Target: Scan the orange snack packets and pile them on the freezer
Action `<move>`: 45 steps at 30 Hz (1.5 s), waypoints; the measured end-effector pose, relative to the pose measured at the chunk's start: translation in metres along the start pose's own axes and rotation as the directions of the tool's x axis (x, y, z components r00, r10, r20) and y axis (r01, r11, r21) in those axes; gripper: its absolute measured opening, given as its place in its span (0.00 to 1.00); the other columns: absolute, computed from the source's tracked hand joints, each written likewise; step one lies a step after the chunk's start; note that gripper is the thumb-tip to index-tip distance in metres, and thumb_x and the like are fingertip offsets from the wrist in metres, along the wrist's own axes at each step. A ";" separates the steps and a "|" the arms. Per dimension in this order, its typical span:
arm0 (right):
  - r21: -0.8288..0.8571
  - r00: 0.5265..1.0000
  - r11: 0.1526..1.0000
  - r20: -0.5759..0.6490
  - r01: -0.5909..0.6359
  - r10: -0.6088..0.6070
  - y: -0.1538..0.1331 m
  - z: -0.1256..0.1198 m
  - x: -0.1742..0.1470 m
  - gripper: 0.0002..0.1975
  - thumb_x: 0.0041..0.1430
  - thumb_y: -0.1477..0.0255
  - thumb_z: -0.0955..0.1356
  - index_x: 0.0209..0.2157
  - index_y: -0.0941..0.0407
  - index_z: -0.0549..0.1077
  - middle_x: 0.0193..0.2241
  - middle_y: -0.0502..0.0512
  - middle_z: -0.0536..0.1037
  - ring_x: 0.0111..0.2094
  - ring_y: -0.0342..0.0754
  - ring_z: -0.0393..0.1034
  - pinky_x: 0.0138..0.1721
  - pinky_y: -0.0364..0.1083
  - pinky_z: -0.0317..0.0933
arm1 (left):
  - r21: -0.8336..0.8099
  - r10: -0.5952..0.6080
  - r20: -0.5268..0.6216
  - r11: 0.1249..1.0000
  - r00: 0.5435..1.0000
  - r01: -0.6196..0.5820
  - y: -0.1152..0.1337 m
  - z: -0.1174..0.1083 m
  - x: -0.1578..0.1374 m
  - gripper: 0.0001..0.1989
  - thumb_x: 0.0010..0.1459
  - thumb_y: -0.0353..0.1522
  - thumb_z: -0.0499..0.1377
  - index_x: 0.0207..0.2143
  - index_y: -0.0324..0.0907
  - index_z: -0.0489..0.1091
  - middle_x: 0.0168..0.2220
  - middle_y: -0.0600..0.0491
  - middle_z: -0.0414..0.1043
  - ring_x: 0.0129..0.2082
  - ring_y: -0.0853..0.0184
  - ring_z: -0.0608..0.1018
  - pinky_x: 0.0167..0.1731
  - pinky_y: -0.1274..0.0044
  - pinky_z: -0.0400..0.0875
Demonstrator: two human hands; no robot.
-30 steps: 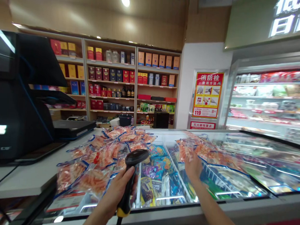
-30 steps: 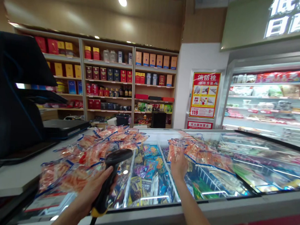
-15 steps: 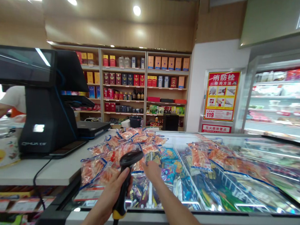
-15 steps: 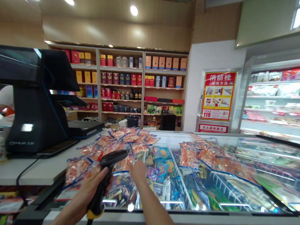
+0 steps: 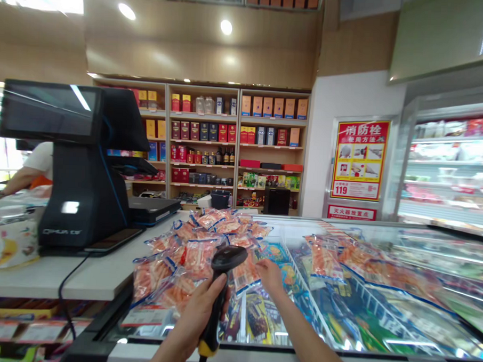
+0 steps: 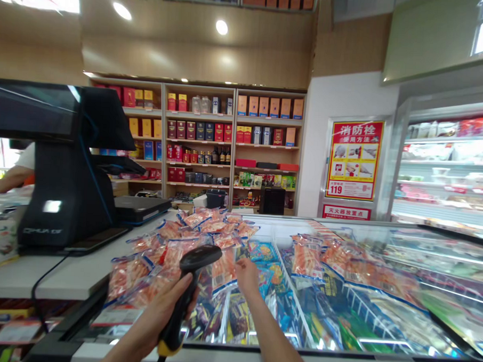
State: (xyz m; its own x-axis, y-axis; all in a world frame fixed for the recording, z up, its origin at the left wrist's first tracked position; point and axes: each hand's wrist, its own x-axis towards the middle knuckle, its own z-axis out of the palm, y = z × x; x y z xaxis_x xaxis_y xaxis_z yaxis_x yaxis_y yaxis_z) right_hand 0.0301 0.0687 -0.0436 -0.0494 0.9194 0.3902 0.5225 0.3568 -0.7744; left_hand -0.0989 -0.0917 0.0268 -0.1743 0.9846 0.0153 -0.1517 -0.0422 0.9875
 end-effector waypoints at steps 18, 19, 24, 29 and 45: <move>0.036 0.768 0.974 -0.609 -0.225 0.200 0.084 -0.130 0.016 0.17 0.45 0.67 0.58 0.31 0.62 0.69 0.27 0.60 0.74 0.29 0.49 0.66 0.31 0.43 0.55 | 0.000 -0.054 0.245 0.998 0.968 0.056 -0.001 0.076 -0.006 0.15 0.44 0.43 0.52 0.20 0.39 0.60 0.13 0.58 0.60 0.13 0.77 0.62 0.14 0.83 0.57; 0.028 0.759 0.972 -0.619 -0.235 0.201 0.085 -0.134 0.016 0.17 0.45 0.67 0.58 0.32 0.62 0.69 0.27 0.60 0.74 0.29 0.49 0.66 0.31 0.43 0.55 | 0.003 -0.053 0.255 0.999 0.965 0.054 -0.001 0.079 -0.007 0.15 0.44 0.43 0.52 0.20 0.39 0.60 0.14 0.58 0.60 0.13 0.77 0.62 0.15 0.83 0.57; -0.008 0.733 0.961 -0.649 -0.277 0.206 0.090 -0.153 0.016 0.17 0.45 0.67 0.58 0.31 0.62 0.70 0.28 0.61 0.74 0.29 0.50 0.66 0.30 0.44 0.54 | 0.022 -0.072 0.299 0.997 0.952 0.069 -0.003 0.084 -0.010 0.13 0.45 0.41 0.52 0.22 0.39 0.60 0.15 0.58 0.61 0.14 0.77 0.63 0.15 0.83 0.57; -0.022 0.718 0.956 -0.665 -0.293 0.205 0.096 -0.159 0.016 0.17 0.44 0.66 0.58 0.31 0.62 0.70 0.28 0.60 0.74 0.29 0.51 0.66 0.30 0.44 0.54 | 0.017 -0.129 0.341 0.991 0.931 0.131 -0.006 0.084 -0.008 0.14 0.42 0.42 0.54 0.22 0.40 0.60 0.17 0.58 0.62 0.14 0.76 0.64 0.15 0.83 0.56; -0.187 0.672 0.831 -0.690 -0.523 0.268 0.146 -0.209 -0.021 0.17 0.46 0.67 0.57 0.32 0.60 0.69 0.28 0.59 0.73 0.29 0.50 0.65 0.28 0.44 0.53 | -0.043 -0.077 0.357 0.994 0.931 0.098 -0.012 0.101 -0.005 0.13 0.46 0.41 0.51 0.23 0.39 0.58 0.15 0.59 0.60 0.13 0.77 0.62 0.14 0.83 0.56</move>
State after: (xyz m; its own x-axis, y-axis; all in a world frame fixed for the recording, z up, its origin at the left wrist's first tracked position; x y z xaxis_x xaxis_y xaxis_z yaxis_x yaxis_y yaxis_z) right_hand 0.2854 0.0667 -0.0607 0.6944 0.5990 0.3988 0.6195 -0.2157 -0.7548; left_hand 0.0018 -0.0792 0.0306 0.1962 0.9805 -0.0055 -0.2099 0.0475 0.9766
